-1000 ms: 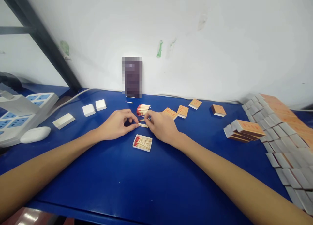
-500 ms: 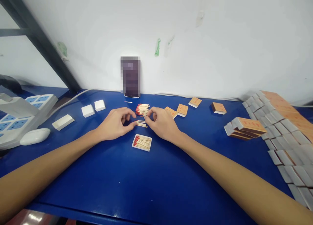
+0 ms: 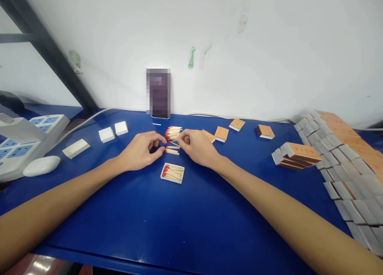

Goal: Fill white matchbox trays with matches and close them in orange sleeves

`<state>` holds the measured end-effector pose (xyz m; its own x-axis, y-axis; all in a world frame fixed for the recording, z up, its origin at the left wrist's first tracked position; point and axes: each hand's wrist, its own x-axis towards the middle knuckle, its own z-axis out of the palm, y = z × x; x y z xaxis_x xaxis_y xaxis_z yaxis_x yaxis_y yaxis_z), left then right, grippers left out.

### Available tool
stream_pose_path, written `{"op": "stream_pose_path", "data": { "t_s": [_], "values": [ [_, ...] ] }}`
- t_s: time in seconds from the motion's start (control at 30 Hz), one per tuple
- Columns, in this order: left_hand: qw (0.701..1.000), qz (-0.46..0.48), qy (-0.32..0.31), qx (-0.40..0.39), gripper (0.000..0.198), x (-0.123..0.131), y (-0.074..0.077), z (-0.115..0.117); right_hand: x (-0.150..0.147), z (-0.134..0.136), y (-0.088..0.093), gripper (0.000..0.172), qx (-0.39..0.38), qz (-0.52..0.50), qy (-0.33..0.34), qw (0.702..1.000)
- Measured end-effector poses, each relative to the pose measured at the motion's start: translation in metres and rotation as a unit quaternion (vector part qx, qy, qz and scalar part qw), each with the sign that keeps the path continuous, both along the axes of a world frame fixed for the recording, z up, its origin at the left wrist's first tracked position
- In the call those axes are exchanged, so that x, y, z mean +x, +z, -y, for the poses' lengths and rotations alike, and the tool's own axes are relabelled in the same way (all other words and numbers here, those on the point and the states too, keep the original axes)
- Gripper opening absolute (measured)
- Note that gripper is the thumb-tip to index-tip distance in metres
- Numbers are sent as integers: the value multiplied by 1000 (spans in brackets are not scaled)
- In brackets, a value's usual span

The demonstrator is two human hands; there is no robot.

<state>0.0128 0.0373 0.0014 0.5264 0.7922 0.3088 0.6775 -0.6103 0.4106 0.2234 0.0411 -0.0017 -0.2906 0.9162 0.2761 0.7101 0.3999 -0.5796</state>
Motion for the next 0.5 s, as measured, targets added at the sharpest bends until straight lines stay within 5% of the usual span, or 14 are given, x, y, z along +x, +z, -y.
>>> {"op": "stream_pose_path", "data": {
  "t_s": [0.5],
  "values": [
    [991,-126,-28,33,40,0,-1,5,3,-3,-8,15,75,44,-8,996]
  ]
}}
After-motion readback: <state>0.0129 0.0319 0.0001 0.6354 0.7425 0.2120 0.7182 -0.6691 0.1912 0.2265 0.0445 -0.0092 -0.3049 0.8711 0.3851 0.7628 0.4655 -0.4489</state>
